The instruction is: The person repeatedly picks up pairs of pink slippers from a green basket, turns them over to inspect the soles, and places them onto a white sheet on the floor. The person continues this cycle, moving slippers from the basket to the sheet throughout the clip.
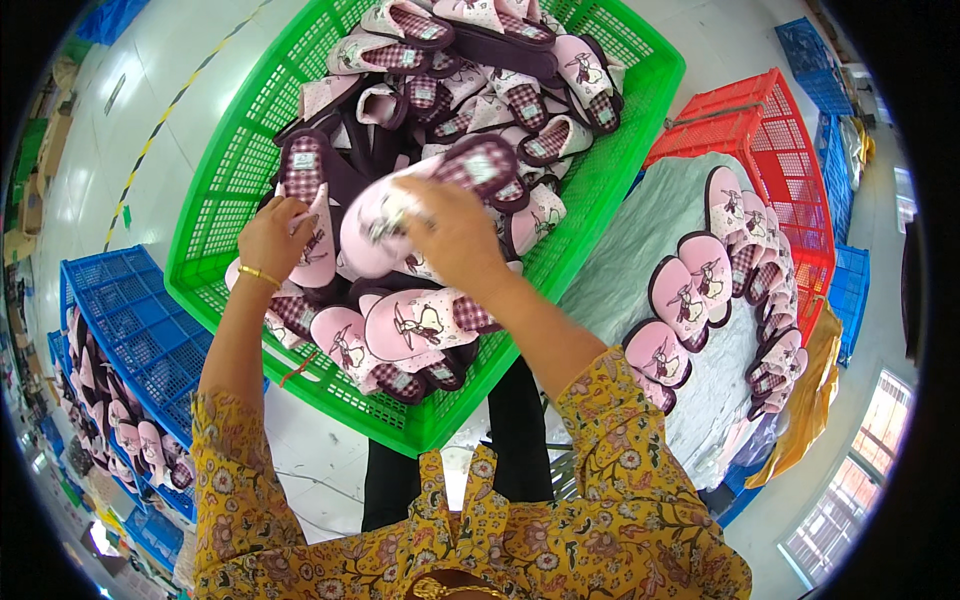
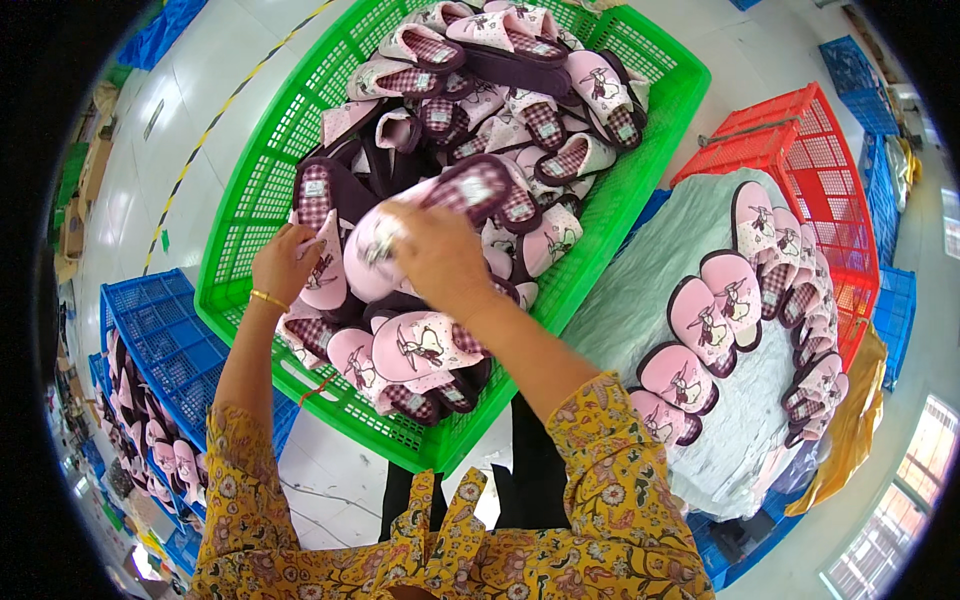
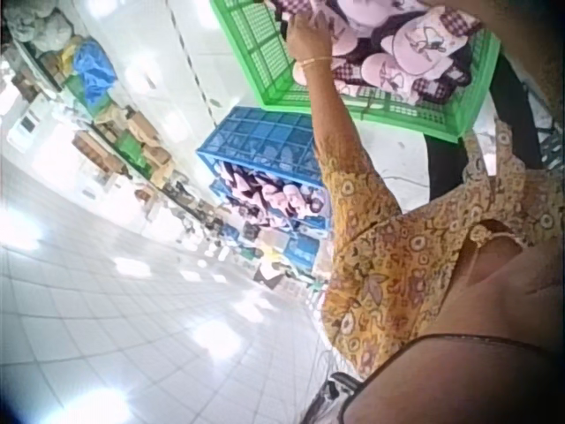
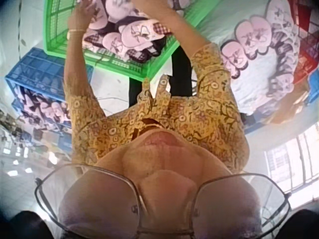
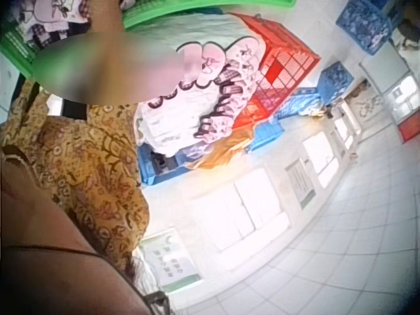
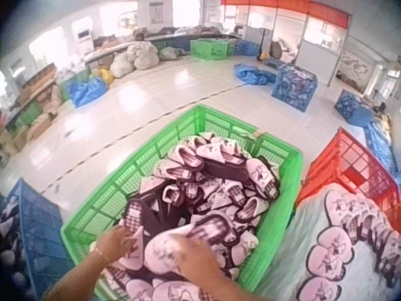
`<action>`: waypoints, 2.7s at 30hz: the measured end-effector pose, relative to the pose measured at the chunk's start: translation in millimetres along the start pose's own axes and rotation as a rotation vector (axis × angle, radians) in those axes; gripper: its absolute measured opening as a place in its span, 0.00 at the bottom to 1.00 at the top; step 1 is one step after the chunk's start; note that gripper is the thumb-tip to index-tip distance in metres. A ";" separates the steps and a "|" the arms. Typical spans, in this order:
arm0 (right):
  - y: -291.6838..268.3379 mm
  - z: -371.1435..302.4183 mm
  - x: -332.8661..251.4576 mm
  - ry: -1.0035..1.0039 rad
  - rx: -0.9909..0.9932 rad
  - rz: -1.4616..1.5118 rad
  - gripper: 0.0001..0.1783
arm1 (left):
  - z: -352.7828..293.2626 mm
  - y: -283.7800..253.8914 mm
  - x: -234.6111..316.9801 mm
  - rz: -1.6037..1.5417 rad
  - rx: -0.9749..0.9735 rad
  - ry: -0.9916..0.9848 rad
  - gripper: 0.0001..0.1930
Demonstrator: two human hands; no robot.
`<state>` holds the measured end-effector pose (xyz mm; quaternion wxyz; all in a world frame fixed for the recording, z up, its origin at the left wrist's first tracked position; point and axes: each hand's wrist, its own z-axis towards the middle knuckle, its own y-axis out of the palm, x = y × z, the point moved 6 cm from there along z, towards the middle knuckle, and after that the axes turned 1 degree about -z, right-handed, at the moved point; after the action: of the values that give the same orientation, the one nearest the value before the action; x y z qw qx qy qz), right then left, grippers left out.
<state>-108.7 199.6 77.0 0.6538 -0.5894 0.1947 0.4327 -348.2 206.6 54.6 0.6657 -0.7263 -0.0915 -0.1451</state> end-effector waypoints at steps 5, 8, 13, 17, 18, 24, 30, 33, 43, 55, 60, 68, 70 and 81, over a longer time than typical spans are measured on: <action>-49.7 22.2 109.3 0.332 0.395 0.052 0.10 | -24.3 33.9 -56.6 -0.092 0.081 -0.090 0.28; -75.7 33.0 169.9 0.304 0.497 -0.129 0.10 | -75.3 41.8 -68.4 -0.064 0.197 -0.142 0.20; -70.8 36.1 211.8 0.616 0.448 -0.185 0.14 | -163.6 50.9 -134.9 0.030 0.312 -0.308 0.14; -48.9 32.0 230.5 0.570 0.452 -0.296 0.15 | -178.1 56.9 -157.5 -0.125 0.359 -0.473 0.16; -46.2 29.8 236.4 0.575 0.453 -0.316 0.15 | -176.9 57.2 -156.0 -0.146 0.340 -0.470 0.15; -31.7 24.8 259.8 0.616 0.433 -0.379 0.14 | -176.5 46.2 -168.2 -0.081 0.326 -0.421 0.12; 4.0 55.2 207.2 0.305 0.376 -0.161 0.09 | -173.3 45.5 -174.5 -0.076 0.323 -0.445 0.10; 37.3 73.8 171.5 0.188 0.043 -0.134 0.15 | -172.0 43.2 -173.8 -0.071 0.329 -0.435 0.10; 164.8 103.5 194.0 -0.058 -0.707 -0.349 0.16 | -167.5 42.1 -169.1 -0.114 0.328 -0.416 0.08; 166.0 87.8 230.8 0.290 -0.465 -0.063 0.11 | -168.4 41.9 -170.2 -0.120 0.281 -0.416 0.07; 158.9 50.3 276.0 0.474 -0.551 -0.428 0.15 | -165.3 40.3 -164.3 -0.111 0.337 -0.384 0.06; 186.7 35.0 301.5 0.461 -0.475 -0.416 0.28 | -166.7 43.7 -165.6 -0.075 0.295 -0.377 0.06; 191.5 44.0 317.4 0.425 -0.410 -0.432 0.29 | -166.6 46.1 -168.1 -0.098 0.296 -0.389 0.06; 200.9 42.8 338.7 0.248 -0.258 -0.337 0.32 | -166.7 46.5 -165.1 -0.050 0.322 -0.349 0.06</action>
<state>-93.2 339.8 -293.2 0.6070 -0.7408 0.1157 0.2633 -503.3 46.5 -32.1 0.7431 -0.6224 -0.2450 -0.0172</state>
